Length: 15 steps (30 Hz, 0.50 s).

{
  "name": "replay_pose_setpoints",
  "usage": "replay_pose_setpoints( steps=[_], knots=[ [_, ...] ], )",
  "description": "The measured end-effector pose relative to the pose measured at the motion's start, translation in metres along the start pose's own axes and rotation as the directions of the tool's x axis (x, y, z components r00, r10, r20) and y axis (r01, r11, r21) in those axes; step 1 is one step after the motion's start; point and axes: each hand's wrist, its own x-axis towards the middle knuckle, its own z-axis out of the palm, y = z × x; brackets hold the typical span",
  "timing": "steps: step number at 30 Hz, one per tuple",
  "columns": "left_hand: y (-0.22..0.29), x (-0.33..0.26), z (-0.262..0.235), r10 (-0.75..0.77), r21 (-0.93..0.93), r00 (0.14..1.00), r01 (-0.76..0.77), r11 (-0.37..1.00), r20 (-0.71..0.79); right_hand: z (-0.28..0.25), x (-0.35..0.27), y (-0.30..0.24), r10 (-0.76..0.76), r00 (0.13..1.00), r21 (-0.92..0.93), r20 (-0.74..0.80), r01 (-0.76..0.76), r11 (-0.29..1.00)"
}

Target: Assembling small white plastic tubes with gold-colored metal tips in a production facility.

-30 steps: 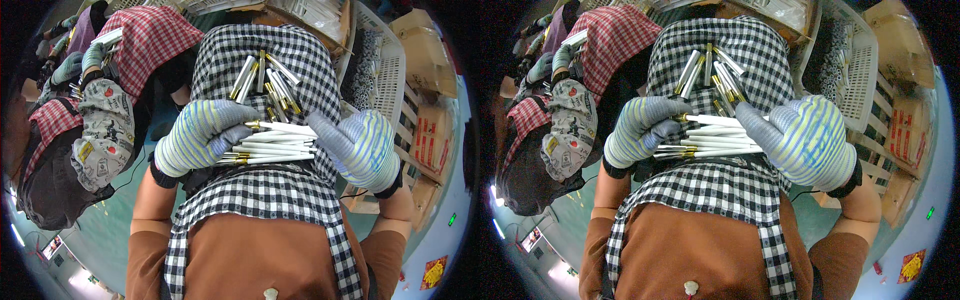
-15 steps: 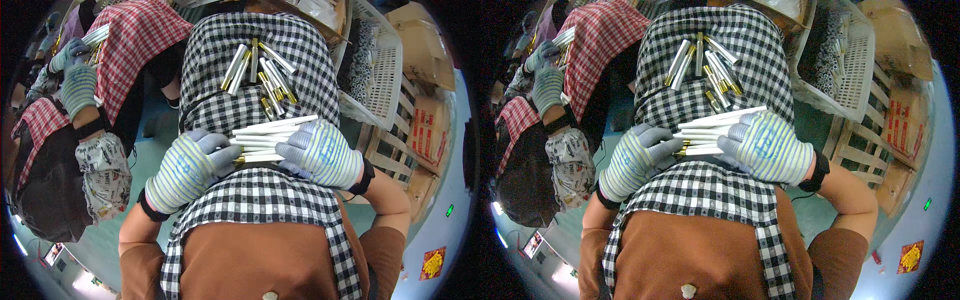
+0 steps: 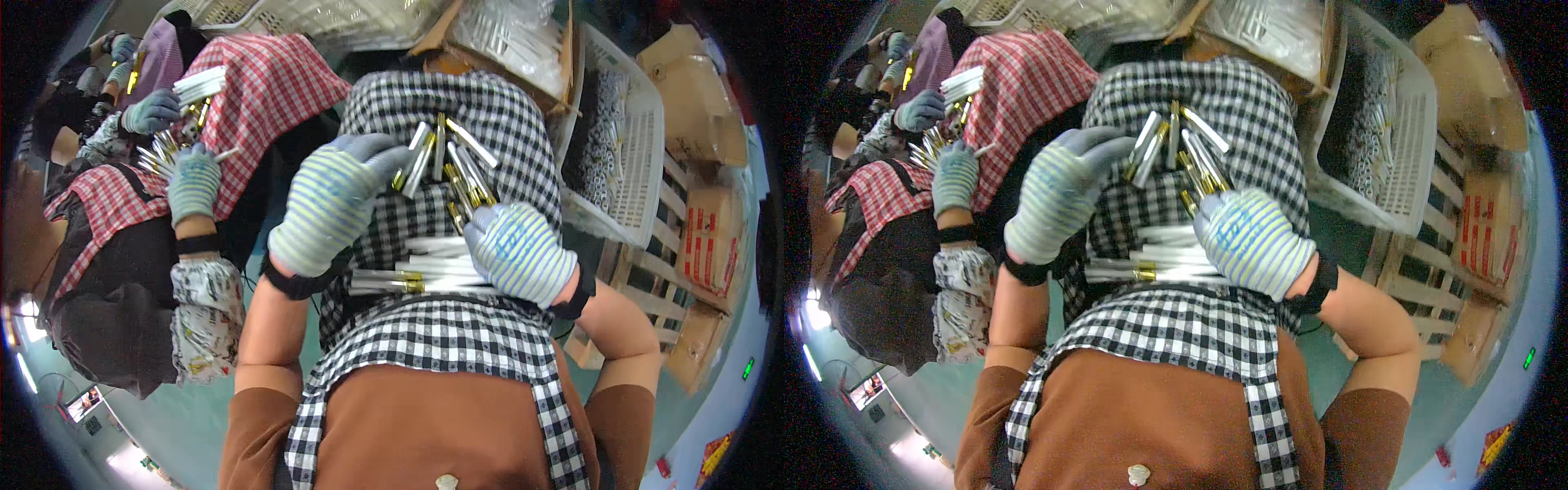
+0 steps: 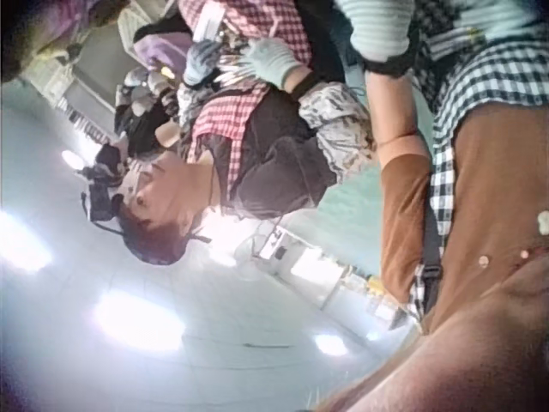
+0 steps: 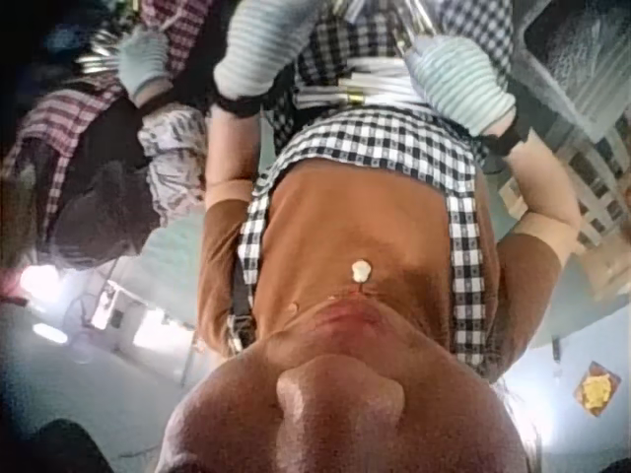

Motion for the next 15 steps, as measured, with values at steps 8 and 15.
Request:
replay_pose_setpoints(
  steps=[8, 15],
  knots=[
    [-0.004, 0.042, 0.009, 0.284, 0.027, 0.958, -0.285, 0.958, 0.036, -0.044, -0.007, 0.007, 0.062, 0.982, 0.322, -0.179, -0.001, 0.947],
    [0.016, 0.04, 0.026, 0.326, 0.152, 0.92, -0.362, 0.92, 0.217, -0.05, -0.023, 0.001, 0.117, 0.965, 0.577, -0.235, 0.041, 0.816]
  ],
)
